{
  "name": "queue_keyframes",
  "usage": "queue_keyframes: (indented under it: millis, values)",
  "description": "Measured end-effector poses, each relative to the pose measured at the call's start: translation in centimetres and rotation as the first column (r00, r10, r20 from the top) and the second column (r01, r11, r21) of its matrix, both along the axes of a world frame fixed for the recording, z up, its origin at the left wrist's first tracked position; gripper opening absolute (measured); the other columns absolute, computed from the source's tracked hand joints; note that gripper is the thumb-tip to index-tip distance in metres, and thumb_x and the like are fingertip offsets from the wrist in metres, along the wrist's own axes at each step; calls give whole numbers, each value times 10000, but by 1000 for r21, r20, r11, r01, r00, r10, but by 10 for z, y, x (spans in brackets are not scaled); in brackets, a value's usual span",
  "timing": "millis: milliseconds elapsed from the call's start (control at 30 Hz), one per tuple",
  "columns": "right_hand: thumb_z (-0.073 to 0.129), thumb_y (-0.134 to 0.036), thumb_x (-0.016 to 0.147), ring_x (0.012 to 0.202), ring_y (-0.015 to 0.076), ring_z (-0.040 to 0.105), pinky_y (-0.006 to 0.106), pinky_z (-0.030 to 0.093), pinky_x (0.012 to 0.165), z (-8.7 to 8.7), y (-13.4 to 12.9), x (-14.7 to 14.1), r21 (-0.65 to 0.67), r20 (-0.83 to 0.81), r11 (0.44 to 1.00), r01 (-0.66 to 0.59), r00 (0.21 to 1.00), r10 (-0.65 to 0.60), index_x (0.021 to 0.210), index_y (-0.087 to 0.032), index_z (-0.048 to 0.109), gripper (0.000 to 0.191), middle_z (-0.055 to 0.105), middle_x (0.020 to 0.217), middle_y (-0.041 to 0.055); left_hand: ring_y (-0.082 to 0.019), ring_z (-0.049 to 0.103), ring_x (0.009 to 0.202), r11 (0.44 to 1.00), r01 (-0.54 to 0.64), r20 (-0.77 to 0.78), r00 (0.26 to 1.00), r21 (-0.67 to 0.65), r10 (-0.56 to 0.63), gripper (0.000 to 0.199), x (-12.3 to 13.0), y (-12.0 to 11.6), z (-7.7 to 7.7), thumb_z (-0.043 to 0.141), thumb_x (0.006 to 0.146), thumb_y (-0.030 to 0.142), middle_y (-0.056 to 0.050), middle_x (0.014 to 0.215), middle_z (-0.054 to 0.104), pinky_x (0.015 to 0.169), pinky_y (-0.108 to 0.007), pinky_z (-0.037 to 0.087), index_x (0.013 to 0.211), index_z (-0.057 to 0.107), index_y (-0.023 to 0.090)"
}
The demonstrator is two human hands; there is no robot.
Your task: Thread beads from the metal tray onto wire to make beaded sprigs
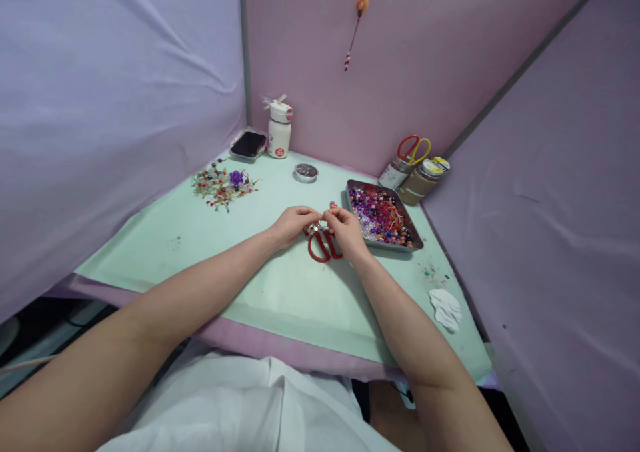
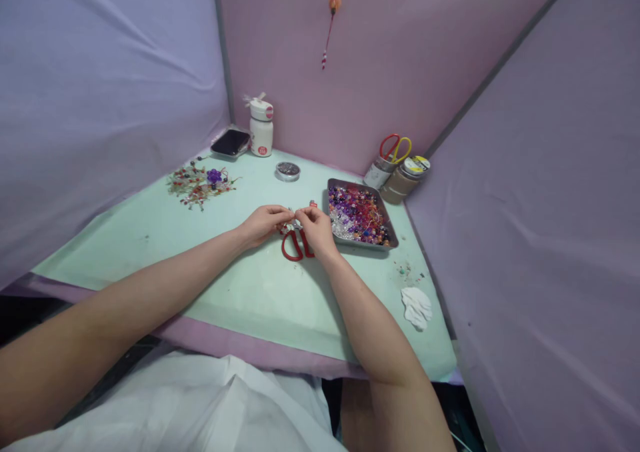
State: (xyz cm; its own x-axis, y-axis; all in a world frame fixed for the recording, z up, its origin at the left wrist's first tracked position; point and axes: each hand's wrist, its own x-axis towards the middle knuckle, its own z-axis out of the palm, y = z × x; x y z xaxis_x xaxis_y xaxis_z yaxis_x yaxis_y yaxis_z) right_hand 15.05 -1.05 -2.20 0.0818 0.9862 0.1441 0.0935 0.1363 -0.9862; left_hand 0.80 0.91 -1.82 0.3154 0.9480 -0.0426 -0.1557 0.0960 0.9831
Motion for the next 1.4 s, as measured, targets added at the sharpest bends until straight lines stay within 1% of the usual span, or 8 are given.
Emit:
queue_keyframes:
  millis: [233,333,467,600,833,967,1200,1400]
  values:
    - [617,-432,728,551,94,398,227,335,514,-2,1,1,-8,22,1000,6,1000,-6,695,-195,566,244,510,626,-36,-96,459,555,998,-14,77,997,-69,19,170,-1,2,4,724,610,275,-18,598,559,551,-261,342,646,634,135]
    - [618,-381,722,644,108,482,231,387,563,-3,1,1,28,61,999,34,998,-35,836,-204,582,213,564,778,-13,-88,444,534,997,-18,108,994,-80,27,155,-2,4,3,725,603,259,-12,580,550,540,-259,340,622,631,137]
    - [693,-313,653,721,105,529,243,444,625,-4,0,0,77,105,997,29,994,-37,1022,-231,504,423,541,967,5,-86,442,543,996,-37,115,992,-80,46,140,-3,6,2,719,606,250,-16,595,561,532,-250,327,652,660,132]
    - [740,-364,621,726,100,524,237,457,620,-6,0,-2,45,75,999,-9,997,6,1026,-238,472,502,511,979,1,-95,449,564,997,-34,87,995,-69,40,152,-2,5,1,717,610,258,-27,614,576,539,-251,326,683,678,130]
    - [726,-422,651,722,94,527,210,442,573,-6,0,-2,16,0,999,30,1000,-30,1015,-225,499,472,523,965,0,-100,467,581,999,-28,88,996,-36,31,167,0,5,-2,704,603,270,-33,646,597,568,-257,333,686,670,129]
    - [749,-406,629,699,87,528,199,424,543,-4,0,-3,-38,-117,999,4,993,-8,980,-224,519,458,533,918,-13,-107,485,607,999,-36,67,997,-1,36,179,0,5,-3,705,610,287,-37,672,618,598,-262,355,694,676,131]
    - [800,-277,551,639,91,531,208,417,517,5,-2,-2,-229,-419,956,-185,905,74,881,-221,542,423,549,769,-38,-140,546,707,988,-43,-2,999,149,44,223,-2,6,-7,710,644,361,-44,736,663,694,-287,407,715,694,150]
    - [807,-198,550,607,93,543,200,378,485,9,-3,-1,-289,-529,914,-284,844,95,857,-213,566,391,583,678,-43,-155,553,727,978,-37,-32,998,203,45,279,-3,6,-5,719,649,415,-48,735,666,730,-307,414,731,700,150]
